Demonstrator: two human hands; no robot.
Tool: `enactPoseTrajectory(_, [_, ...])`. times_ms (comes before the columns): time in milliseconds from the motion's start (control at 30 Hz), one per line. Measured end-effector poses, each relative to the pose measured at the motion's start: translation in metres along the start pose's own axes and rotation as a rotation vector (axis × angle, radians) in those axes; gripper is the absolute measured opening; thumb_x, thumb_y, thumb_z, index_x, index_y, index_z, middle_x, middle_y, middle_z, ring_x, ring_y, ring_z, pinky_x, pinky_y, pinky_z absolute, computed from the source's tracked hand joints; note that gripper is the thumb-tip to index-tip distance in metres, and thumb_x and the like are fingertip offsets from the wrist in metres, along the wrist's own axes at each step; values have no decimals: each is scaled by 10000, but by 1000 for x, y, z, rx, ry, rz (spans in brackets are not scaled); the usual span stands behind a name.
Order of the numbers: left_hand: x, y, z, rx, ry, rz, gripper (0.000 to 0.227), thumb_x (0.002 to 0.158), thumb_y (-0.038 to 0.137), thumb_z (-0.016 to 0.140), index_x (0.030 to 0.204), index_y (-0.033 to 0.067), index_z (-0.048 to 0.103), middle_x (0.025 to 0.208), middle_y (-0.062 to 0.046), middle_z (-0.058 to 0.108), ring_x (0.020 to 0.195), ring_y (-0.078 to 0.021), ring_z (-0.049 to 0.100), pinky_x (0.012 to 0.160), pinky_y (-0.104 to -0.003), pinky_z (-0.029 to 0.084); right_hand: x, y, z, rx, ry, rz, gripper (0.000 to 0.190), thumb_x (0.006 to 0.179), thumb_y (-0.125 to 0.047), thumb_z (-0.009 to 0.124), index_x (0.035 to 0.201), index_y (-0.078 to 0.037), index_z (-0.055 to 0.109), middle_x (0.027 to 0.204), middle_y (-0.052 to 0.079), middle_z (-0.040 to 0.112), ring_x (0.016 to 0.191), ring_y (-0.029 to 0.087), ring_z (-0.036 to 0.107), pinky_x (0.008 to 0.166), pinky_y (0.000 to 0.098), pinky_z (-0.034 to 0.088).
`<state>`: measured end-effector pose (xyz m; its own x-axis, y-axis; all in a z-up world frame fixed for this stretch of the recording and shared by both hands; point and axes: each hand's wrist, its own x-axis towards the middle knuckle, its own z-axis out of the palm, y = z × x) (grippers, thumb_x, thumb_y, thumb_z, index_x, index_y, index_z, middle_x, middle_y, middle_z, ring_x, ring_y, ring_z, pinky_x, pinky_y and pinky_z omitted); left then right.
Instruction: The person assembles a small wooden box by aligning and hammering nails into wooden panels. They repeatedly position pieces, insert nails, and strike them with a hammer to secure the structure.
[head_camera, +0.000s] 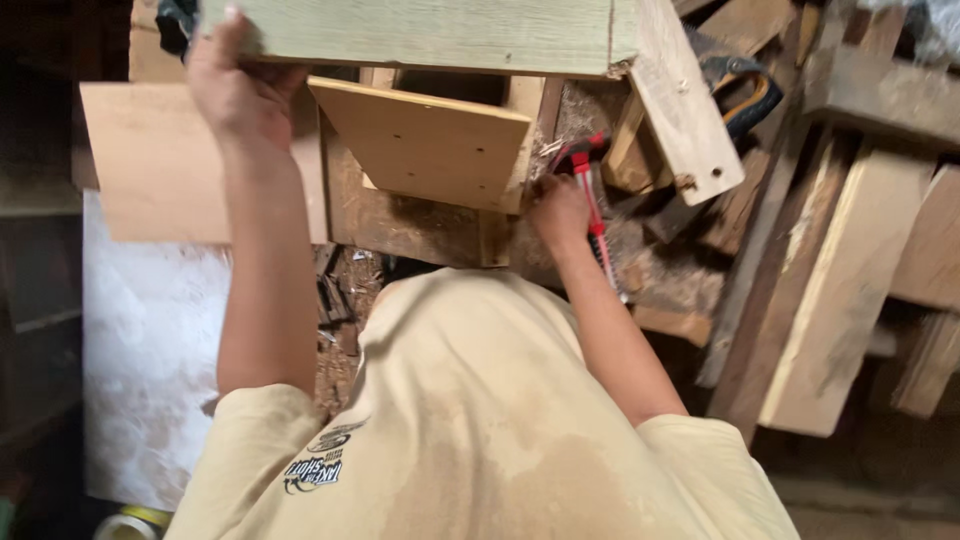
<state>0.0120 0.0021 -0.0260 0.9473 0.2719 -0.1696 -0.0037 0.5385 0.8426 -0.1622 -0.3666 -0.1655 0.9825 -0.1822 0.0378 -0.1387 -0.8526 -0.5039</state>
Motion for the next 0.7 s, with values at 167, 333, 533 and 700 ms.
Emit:
enactPoseTrajectory(167, [21, -28, -1, -82, 24, -290, 269, 957, 93, 679, 1170, -31, 571, 1097, -227, 665, 897, -361, 773, 719, -514, 725, -9, -9, 14, -81, 157, 87, 149, 831, -184, 758, 855, -37, 746, 826, 235, 690, 780, 430, 672, 725, 532, 551])
enactPoseTrajectory(333, [18, -36, -23, 149, -211, -335, 363, 966, 228, 687, 1269, 73, 562, 1103, -131, 711, 872, -257, 771, 729, -398, 676, -30, -23, 14, -27, 217, 175, 134, 884, -107, 721, 962, -2, 751, 923, 236, 729, 874, 400, 707, 789, 485, 570])
enactPoseTrajectory(533, [64, -26, -45, 212, -554, -533, 419, 1017, 385, 602, 1292, 90, 486, 1096, -123, 743, 886, -249, 801, 644, -344, 667, -76, -61, -11, 654, 522, 702, 167, 914, 46, 798, 1054, -13, 729, 933, 87, 737, 752, 163, 712, 591, 285, 605])
enactPoseTrajectory(700, [100, -35, -84, 36, -534, -599, 416, 1030, 488, 478, 1198, 128, 602, 899, -100, 729, 732, -198, 774, 514, -292, 612, -91, -117, -25, 832, 576, 604, 230, 955, 75, 775, 1154, 44, 663, 951, 97, 738, 789, 173, 749, 608, 285, 607])
